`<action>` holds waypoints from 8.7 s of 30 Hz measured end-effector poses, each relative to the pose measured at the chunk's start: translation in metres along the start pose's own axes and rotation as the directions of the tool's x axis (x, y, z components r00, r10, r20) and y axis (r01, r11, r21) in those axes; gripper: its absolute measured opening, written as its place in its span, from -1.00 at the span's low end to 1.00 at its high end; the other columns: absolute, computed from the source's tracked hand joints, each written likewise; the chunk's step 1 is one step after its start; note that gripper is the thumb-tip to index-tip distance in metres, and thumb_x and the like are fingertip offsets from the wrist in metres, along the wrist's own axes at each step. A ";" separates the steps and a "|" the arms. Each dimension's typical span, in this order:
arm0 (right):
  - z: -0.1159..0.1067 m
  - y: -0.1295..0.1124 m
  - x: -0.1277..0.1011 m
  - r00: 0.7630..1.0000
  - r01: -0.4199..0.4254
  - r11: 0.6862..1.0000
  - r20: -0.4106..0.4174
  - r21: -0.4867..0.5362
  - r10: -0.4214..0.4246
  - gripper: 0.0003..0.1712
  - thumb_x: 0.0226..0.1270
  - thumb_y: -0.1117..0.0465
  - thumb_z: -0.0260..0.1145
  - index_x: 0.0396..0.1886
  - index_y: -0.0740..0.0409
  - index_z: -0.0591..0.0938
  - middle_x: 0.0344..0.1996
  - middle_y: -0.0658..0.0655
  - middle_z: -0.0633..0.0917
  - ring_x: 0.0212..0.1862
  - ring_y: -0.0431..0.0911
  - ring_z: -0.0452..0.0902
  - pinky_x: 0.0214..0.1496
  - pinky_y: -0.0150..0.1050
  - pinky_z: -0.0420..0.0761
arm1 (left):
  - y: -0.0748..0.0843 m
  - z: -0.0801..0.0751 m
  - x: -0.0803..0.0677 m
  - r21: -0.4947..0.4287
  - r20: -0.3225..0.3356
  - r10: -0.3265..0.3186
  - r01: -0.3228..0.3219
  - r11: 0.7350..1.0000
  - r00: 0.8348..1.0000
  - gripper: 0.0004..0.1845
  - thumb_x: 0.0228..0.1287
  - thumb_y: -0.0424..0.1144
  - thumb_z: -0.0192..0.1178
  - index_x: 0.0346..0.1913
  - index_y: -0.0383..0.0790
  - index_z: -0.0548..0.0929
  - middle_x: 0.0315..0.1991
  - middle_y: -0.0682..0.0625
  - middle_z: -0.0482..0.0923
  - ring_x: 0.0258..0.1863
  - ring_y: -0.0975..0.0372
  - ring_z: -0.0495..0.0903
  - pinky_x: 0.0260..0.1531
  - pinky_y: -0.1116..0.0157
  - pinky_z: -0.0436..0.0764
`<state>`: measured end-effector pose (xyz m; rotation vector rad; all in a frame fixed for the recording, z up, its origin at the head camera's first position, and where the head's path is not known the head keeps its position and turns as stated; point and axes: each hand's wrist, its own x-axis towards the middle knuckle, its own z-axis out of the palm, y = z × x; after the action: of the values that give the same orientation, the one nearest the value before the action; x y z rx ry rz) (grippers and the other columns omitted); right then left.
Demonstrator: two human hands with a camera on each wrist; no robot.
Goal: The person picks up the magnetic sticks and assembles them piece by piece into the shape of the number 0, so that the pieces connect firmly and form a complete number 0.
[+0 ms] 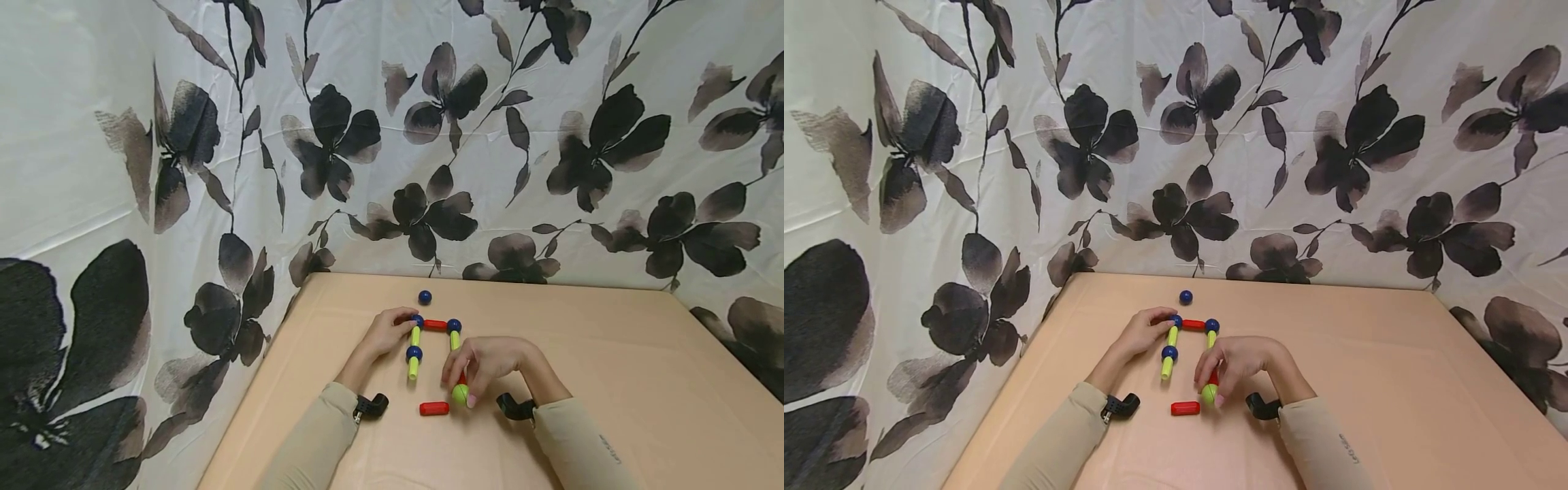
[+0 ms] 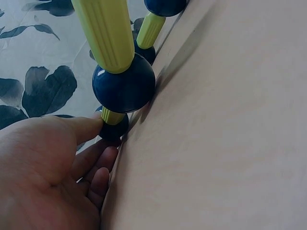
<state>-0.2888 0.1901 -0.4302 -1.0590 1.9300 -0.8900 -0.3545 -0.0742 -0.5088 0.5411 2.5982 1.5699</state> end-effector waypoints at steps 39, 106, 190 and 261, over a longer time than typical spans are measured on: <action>-0.026 0.020 0.018 0.687 -0.167 0.985 -0.722 -0.048 0.081 -0.66 0.47 0.11 0.40 0.10 0.20 0.74 0.01 0.13 0.75 -0.15 0.05 0.58 -0.16 -0.22 0.58 | 0.001 -0.003 0.001 0.003 0.005 0.000 0.000 1.000 1.000 -0.65 0.56 -0.20 0.20 0.30 -0.15 0.66 0.19 -0.04 0.70 0.19 0.10 0.61 0.33 0.05 0.54; -0.015 0.088 0.036 0.595 0.037 0.967 -0.784 0.250 0.180 -0.63 0.49 0.30 0.35 0.21 0.32 0.68 -0.05 0.31 0.73 -0.31 -0.04 0.59 -0.28 -0.35 0.67 | 0.033 0.014 0.059 0.383 0.114 -0.009 -0.035 0.923 0.993 -0.44 0.65 -0.12 0.01 0.60 -0.11 0.31 0.65 -0.20 0.10 0.56 -0.23 0.17 0.51 -0.23 0.22; -0.014 0.085 0.038 0.568 0.011 0.955 -0.788 0.295 0.237 -0.64 0.48 0.27 0.36 0.20 0.29 0.69 -0.09 0.25 0.71 -0.28 -0.01 0.55 -0.31 -0.36 0.62 | 0.068 -0.040 -0.037 0.087 0.779 0.008 -0.121 0.989 0.627 -0.66 0.16 -0.24 0.56 0.03 -0.12 0.83 0.10 0.23 0.73 0.11 0.41 0.58 0.25 0.23 0.49; -0.009 0.056 0.032 0.579 0.048 0.961 -0.792 0.273 0.196 -0.64 0.48 0.39 0.30 0.19 0.49 0.63 -0.10 0.40 0.71 -0.31 0.06 0.57 -0.32 -0.32 0.64 | 0.080 0.007 -0.052 0.200 0.713 0.115 -0.358 0.912 0.691 -0.78 0.12 -0.27 0.59 -0.31 -0.06 0.69 -0.44 0.26 0.65 -0.41 0.49 0.62 -0.25 0.51 0.64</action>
<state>-0.3291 0.1872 -0.4813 -0.3723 2.4425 -1.7599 -0.2833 -0.0512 -0.4498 1.2627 2.2184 0.7135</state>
